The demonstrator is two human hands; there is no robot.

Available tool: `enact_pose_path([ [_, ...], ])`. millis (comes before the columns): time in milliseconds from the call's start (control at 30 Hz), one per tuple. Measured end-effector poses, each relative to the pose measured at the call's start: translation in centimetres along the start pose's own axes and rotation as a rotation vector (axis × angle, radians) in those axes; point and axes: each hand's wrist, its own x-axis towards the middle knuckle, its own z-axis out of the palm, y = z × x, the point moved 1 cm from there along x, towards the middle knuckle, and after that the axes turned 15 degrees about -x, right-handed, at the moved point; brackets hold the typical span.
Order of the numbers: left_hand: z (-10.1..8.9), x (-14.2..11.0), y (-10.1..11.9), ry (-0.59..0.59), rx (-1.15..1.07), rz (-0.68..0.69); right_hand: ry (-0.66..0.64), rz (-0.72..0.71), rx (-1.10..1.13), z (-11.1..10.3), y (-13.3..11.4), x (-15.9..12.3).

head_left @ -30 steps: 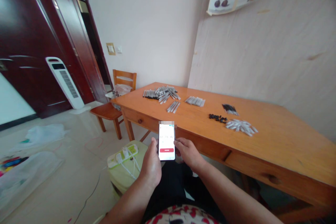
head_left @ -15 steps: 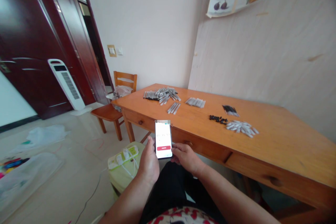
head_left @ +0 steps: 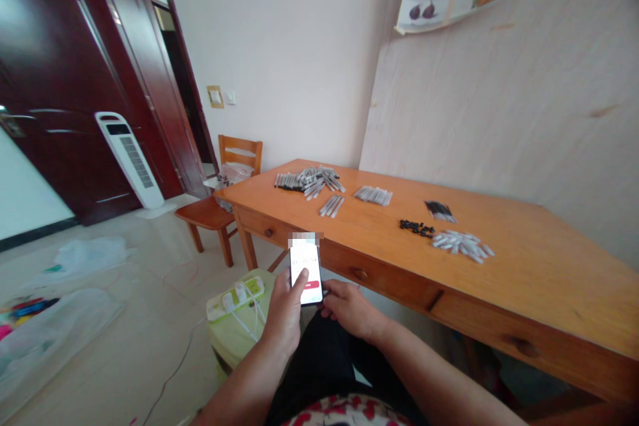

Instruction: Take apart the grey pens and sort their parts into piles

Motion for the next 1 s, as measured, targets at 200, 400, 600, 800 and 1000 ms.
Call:
enact_pose_path([
  [200, -1.9, -0.6, -1.4, 0.098, 0.154, 0.012, -0.072, -0.029, -0.051, 1.0, -0.1, -0.2],
  [400, -3.1, -0.8, -1.8, 0.022, 0.147, 0.004, -0.161, 0.01, 0.094, 2.1, 0.4, 0.2],
  [600, -4.1, -0.4, -2.3, 0.033, 0.014, -0.07, -0.209, -0.023, 0.049, 2.2, -0.2, 0.1],
  [800, -6.4, 0.5, -3.1, 0.184, 0.183, 0.019, 0.028, -0.045, -0.156, -0.1, -1.1, 0.2],
  [1000, -10.0, 2.5, -4.7, 0.267, 0.384, 0.095, 0.402, -0.091, -0.123, -5.3, -1.9, 0.1],
])
